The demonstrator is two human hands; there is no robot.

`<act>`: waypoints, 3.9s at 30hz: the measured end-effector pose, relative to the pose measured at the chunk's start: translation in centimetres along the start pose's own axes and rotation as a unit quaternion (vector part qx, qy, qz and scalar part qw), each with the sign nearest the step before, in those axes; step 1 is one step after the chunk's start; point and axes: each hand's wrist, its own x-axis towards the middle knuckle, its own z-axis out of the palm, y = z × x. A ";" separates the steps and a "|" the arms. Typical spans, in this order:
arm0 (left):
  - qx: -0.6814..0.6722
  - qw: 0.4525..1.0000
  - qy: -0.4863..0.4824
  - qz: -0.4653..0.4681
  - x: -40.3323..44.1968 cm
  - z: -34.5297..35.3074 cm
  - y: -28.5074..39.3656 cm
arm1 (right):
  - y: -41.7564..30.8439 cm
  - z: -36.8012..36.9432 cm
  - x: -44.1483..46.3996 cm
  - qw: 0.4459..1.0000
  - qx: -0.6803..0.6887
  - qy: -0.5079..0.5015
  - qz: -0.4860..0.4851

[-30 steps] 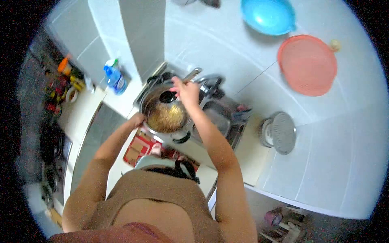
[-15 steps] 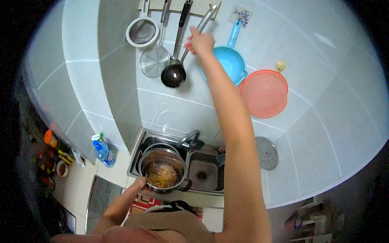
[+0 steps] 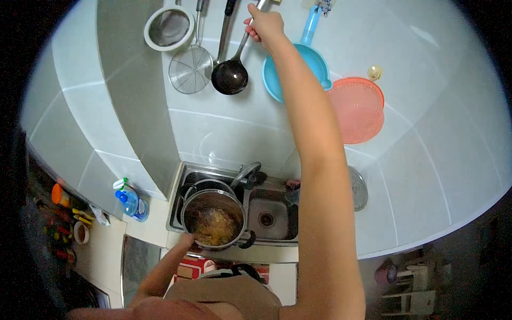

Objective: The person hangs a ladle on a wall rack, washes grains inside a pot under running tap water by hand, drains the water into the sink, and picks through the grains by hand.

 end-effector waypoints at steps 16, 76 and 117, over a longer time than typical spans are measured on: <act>0.041 0.986 0.151 0.057 0.9 1.3 -3.5 | 43.3 0.1 -40.3 0.956 -0.111 -0.162 0.216; 0.001 0.999 0.037 0.032 1.2 3.8 6.7 | 50.7 9.3 -36.1 0.849 -0.356 -0.387 0.060; -0.013 0.999 0.026 -0.022 1.5 4.9 8.8 | 57.7 15.5 -42.6 0.789 -0.442 -0.373 0.210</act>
